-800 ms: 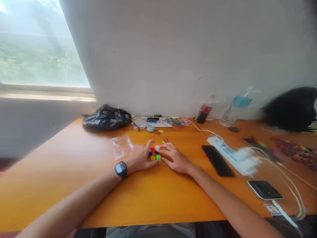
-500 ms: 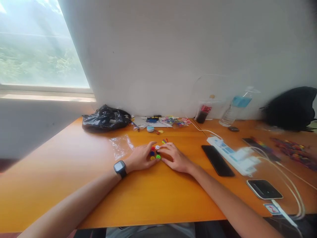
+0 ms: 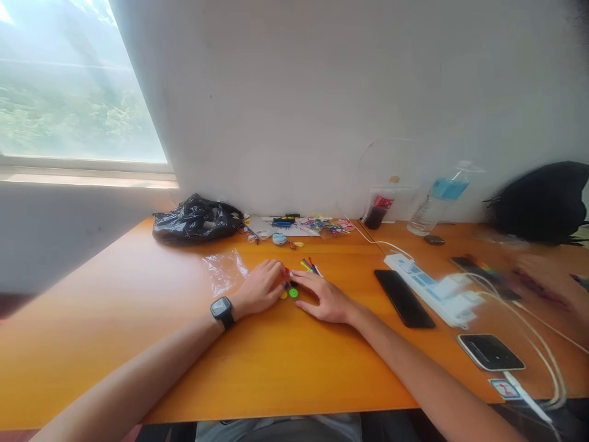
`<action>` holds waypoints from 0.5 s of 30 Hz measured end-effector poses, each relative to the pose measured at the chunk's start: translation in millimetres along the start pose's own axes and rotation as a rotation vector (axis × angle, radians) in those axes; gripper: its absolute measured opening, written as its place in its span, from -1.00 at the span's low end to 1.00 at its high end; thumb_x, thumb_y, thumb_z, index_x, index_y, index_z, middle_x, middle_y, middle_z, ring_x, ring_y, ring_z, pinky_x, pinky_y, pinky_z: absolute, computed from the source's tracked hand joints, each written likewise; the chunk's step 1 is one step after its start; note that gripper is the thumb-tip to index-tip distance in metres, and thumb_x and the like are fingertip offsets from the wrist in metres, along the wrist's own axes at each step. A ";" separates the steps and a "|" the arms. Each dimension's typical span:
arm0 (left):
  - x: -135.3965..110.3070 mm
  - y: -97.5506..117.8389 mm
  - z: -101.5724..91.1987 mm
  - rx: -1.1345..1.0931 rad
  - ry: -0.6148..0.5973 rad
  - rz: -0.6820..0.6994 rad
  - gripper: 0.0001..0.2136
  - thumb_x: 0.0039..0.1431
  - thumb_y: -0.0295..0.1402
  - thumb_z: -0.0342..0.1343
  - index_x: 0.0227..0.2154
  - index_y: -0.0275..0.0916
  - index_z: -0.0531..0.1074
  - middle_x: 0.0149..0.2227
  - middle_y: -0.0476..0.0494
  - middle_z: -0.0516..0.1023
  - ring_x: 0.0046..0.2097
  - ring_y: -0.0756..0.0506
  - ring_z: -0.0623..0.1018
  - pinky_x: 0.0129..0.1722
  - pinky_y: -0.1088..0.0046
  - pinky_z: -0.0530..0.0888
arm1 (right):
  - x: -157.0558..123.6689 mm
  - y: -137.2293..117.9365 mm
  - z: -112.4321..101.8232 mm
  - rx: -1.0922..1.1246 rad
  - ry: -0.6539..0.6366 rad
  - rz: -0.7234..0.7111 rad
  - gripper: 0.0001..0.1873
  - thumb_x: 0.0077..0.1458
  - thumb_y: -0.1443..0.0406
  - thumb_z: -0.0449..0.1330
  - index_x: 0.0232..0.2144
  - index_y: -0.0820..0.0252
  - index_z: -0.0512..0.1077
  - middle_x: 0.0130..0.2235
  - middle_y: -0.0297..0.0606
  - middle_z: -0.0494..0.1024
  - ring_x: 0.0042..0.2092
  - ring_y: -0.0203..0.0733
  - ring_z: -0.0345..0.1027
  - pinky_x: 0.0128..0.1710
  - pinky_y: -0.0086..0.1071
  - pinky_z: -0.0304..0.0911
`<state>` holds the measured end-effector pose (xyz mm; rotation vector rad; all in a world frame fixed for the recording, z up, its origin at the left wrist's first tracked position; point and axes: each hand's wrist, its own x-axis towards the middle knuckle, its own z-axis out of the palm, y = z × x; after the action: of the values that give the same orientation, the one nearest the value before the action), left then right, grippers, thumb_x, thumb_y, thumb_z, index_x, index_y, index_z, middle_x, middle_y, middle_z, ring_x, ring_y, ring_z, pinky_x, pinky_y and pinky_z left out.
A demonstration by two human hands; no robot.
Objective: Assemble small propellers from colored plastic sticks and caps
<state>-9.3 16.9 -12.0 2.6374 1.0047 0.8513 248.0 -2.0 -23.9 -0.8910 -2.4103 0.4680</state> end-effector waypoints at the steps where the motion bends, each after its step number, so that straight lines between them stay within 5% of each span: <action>1: 0.1 -0.6 0.9 -0.002 0.002 0.001 -0.95 0.35 -0.39 0.02 -0.18 -0.15 0.36 -0.10 -0.17 0.49 -0.09 -0.20 0.47 -0.04 0.20 0.43 | -0.4 -0.7 -1.0 0.010 -0.007 0.005 -0.29 0.22 0.24 0.31 0.38 0.04 0.28 0.38 -0.13 0.33 0.39 0.04 0.20 0.41 0.00 0.14; 8: 0.5 -1.2 4.3 -0.036 0.031 0.009 -0.87 0.38 -0.31 0.06 -0.07 -0.14 0.39 -0.03 -0.23 0.50 -0.03 -0.22 0.48 0.01 0.18 0.44 | 0.2 -6.3 -5.4 0.038 0.002 -0.020 -0.29 0.22 0.22 0.31 0.37 -0.01 0.27 0.34 -0.18 0.39 0.35 0.01 0.27 0.38 -0.04 0.19; 15: 0.9 2.3 -1.4 -0.037 -0.045 -0.027 -0.81 0.45 -0.30 -0.07 -0.06 -0.15 0.42 -0.08 -0.21 0.57 -0.06 -0.22 0.50 -0.01 0.18 0.43 | 5.7 11.6 -6.1 -0.103 0.271 0.109 -0.62 0.37 0.28 0.13 0.19 0.10 0.43 0.14 -0.07 0.55 0.21 0.05 0.38 0.26 0.02 0.29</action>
<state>-8.3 15.7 -9.6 2.5938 1.0018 0.7939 253.6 11.1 -22.5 -1.0620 -2.1622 0.2452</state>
